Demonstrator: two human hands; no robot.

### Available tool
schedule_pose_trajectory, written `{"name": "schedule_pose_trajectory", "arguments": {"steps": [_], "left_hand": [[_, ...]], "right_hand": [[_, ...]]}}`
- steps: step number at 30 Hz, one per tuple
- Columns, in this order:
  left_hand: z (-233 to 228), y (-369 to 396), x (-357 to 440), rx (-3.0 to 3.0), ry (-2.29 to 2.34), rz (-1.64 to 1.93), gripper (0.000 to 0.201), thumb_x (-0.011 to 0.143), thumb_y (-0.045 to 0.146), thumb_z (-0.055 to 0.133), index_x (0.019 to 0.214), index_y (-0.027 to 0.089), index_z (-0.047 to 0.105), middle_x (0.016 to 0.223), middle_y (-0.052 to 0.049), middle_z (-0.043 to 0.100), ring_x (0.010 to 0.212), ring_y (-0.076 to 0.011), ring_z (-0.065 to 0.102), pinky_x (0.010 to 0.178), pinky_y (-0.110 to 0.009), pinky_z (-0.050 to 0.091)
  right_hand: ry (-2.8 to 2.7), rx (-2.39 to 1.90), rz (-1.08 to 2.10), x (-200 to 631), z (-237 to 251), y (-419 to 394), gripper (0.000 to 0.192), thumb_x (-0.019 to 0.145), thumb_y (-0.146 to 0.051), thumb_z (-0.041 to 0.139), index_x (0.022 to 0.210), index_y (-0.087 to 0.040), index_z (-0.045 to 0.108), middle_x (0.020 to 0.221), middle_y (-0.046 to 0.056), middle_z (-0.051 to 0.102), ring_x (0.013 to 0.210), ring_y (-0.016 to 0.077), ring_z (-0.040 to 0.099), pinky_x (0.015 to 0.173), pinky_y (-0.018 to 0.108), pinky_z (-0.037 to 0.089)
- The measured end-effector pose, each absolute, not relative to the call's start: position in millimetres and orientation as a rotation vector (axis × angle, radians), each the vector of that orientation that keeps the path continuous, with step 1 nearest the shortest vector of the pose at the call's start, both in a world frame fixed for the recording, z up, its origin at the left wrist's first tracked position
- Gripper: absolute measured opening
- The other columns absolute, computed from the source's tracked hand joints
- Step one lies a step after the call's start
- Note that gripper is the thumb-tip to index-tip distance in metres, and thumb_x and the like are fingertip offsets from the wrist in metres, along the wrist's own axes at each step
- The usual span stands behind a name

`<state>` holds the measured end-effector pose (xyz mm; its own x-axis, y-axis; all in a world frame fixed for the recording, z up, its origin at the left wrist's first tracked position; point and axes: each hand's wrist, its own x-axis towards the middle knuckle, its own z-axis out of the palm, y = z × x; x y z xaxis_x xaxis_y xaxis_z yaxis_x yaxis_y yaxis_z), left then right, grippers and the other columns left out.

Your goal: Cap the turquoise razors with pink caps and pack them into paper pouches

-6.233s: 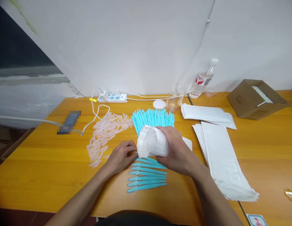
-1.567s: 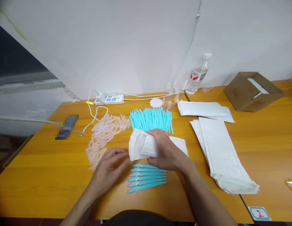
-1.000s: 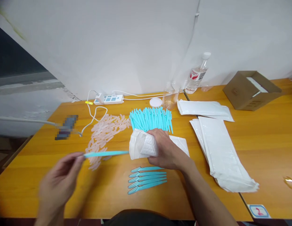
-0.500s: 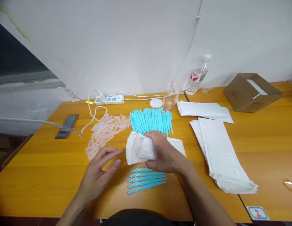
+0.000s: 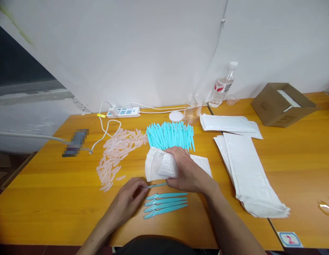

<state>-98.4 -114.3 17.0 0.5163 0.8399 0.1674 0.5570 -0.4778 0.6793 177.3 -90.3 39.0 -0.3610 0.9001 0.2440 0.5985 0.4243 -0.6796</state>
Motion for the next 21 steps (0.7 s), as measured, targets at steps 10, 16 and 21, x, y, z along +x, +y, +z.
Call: {"name": "schedule_pose_trajectory", "arguments": {"steps": [10, 16, 21], "left_hand": [[89.0, -99.3, -150.4, 2.132, 1.405, 1.307, 0.013, 0.087, 0.018, 0.072, 0.099, 0.022, 0.071, 0.096, -0.004, 0.072, 0.088, -0.0178, 0.068, 0.08, -0.029, 0.058], [70.0, -95.1, -78.8, 2.285, 1.018, 1.055, 0.03, 0.097, 0.016, 0.057, 0.123, 0.027, 0.067, 0.116, -0.009, 0.071, 0.107, -0.0211, 0.067, 0.09, -0.037, 0.057], [28.4, -117.0, -94.5, 2.307, 1.146, 0.703, 0.014, 0.09, 0.022, 0.068, 0.101, 0.03, 0.072, 0.088, -0.005, 0.071, 0.082, -0.0243, 0.071, 0.069, -0.038, 0.062]], "right_hand": [[-2.138, -1.226, 0.673, 170.0, 38.4, -89.4, 0.071, 0.063, -0.013, 0.07, 0.129, -0.025, 0.045, 0.12, 0.009, 0.058, 0.109, 0.0312, 0.055, 0.095, 0.048, 0.044], [-2.145, -1.172, 0.659, 169.9, 40.0, -91.5, 0.077, 0.064, -0.012, 0.069, 0.133, -0.025, 0.04, 0.126, 0.01, 0.055, 0.116, 0.0316, 0.053, 0.099, 0.048, 0.043], [-2.145, -1.191, 0.676, 173.3, 37.3, -91.1, 0.074, 0.063, -0.013, 0.069, 0.131, -0.025, 0.041, 0.123, 0.01, 0.056, 0.114, 0.0316, 0.054, 0.099, 0.049, 0.043]]}}
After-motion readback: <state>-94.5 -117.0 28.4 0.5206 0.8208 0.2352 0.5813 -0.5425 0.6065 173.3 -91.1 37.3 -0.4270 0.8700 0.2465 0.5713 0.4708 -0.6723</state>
